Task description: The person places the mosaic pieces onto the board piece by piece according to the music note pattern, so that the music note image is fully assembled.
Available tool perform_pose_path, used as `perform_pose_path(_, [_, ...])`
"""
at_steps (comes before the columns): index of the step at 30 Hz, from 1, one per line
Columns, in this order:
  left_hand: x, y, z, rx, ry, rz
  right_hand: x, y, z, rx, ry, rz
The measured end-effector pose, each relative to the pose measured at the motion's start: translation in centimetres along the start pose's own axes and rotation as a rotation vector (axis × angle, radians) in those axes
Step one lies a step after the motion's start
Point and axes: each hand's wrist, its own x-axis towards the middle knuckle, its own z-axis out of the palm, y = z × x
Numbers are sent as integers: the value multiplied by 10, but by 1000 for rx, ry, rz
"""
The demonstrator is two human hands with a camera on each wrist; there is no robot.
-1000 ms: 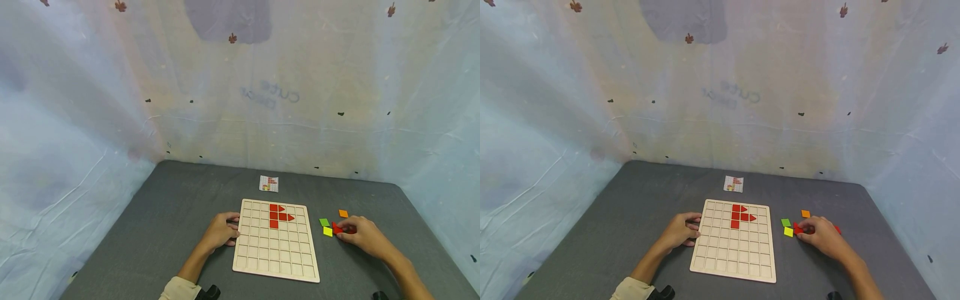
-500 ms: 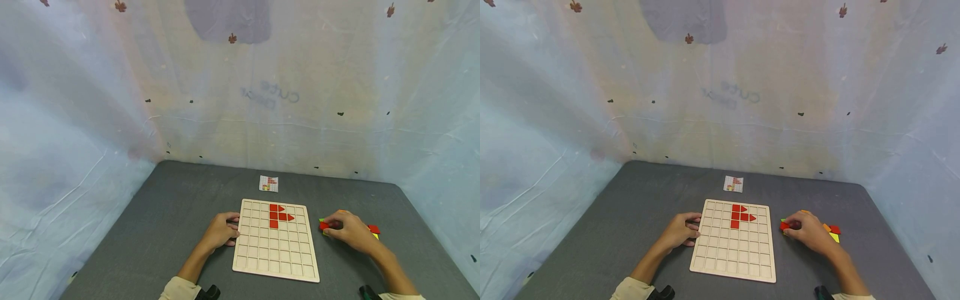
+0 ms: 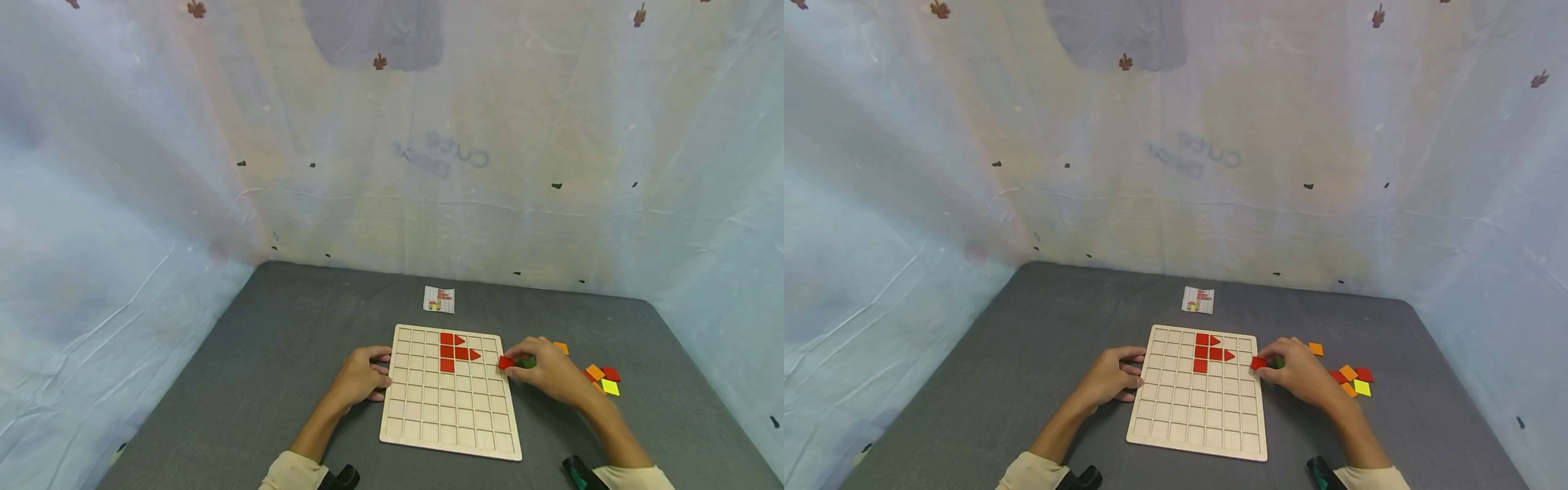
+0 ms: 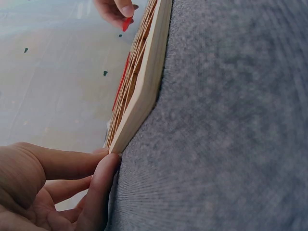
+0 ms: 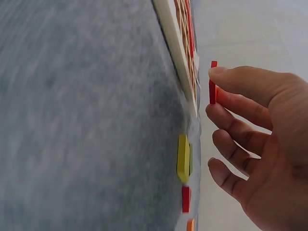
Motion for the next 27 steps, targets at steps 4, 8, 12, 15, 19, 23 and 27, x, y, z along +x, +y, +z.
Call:
perform_pose_path(4, [0, 0, -1, -1, -2, 1, 5, -8, 4, -7, -3, -12])
perform_pose_path(8, [0, 0, -1, -5, -6, 5, 11, -15, 7, -1, -13, -26])
perform_pose_path(12, [0, 0, -1, -7, -6, 5, 16, -19, 11, 7, -22, -39])
perform_pose_path(15, [0, 1, -1, -8, -5, 2, 18, -22, 14, 18, -24, -55])
perform_pose_path(19, [-1, 0, -1, -12, -5, -2, 22, -29, 18, 40, -28, -78])
perform_pose_path(23, [0, -1, -1, -14, -4, -3, 26, -37, 21, 57, -40, -100])
perform_pose_path(27, [0, -1, -1, -15, -7, -1, 29, -42, 22, 59, -50, -119])
